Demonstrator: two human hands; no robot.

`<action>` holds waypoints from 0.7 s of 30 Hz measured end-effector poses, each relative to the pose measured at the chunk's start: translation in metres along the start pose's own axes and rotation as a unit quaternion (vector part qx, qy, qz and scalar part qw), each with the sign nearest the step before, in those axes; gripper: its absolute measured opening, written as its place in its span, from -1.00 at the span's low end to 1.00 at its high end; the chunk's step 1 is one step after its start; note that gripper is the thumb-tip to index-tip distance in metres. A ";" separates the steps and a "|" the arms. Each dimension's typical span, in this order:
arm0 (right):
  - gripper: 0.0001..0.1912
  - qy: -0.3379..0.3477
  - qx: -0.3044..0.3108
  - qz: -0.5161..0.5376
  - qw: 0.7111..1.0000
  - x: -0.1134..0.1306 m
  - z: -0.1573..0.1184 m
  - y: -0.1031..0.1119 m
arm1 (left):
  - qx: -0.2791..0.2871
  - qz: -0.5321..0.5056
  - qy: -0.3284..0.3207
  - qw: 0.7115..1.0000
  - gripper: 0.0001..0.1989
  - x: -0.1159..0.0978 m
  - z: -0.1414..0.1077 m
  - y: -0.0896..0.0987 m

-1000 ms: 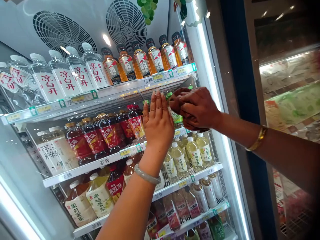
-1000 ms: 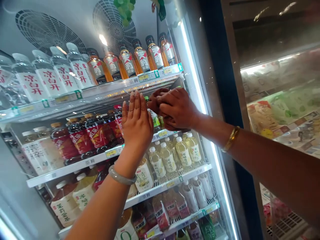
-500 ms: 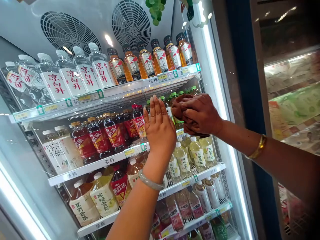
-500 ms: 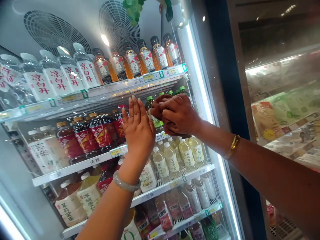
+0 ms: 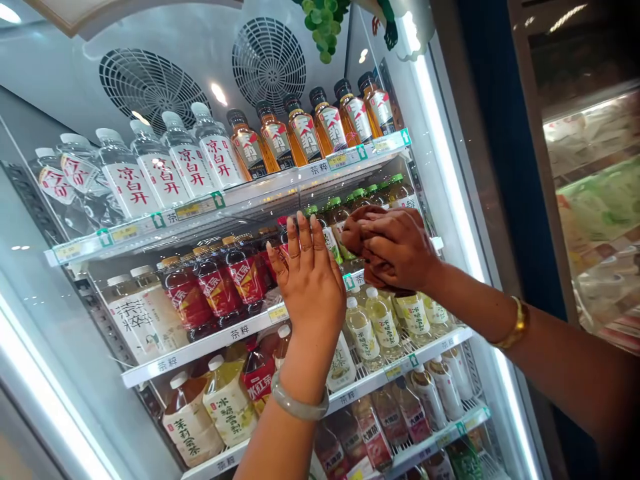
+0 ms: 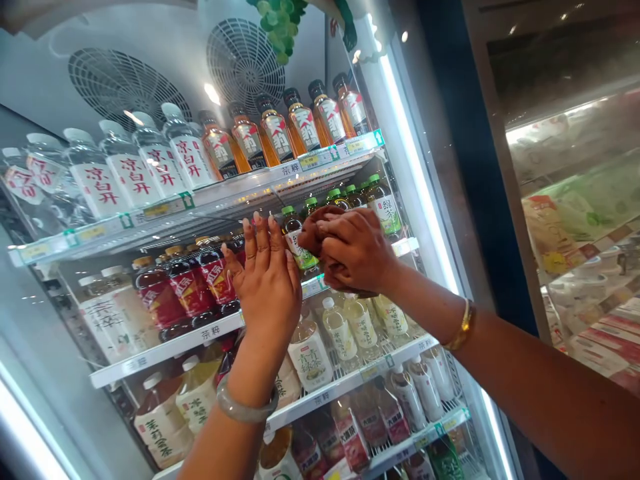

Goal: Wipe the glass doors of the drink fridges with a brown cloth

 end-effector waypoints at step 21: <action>-0.70 -0.179 -0.010 -0.089 0.980 0.045 0.074 -0.041 | -0.023 -0.051 -0.022 0.998 -0.38 0.039 -0.002 0.020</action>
Point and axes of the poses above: each hand's wrist, its own z-axis towards the middle knuckle, its own y-axis out of the back of the hand, x = y × z, the point moved 4 cm from there along z, towards the middle knuckle, and after that the axes turned 14 degrees about y, right-handed, at the moved point
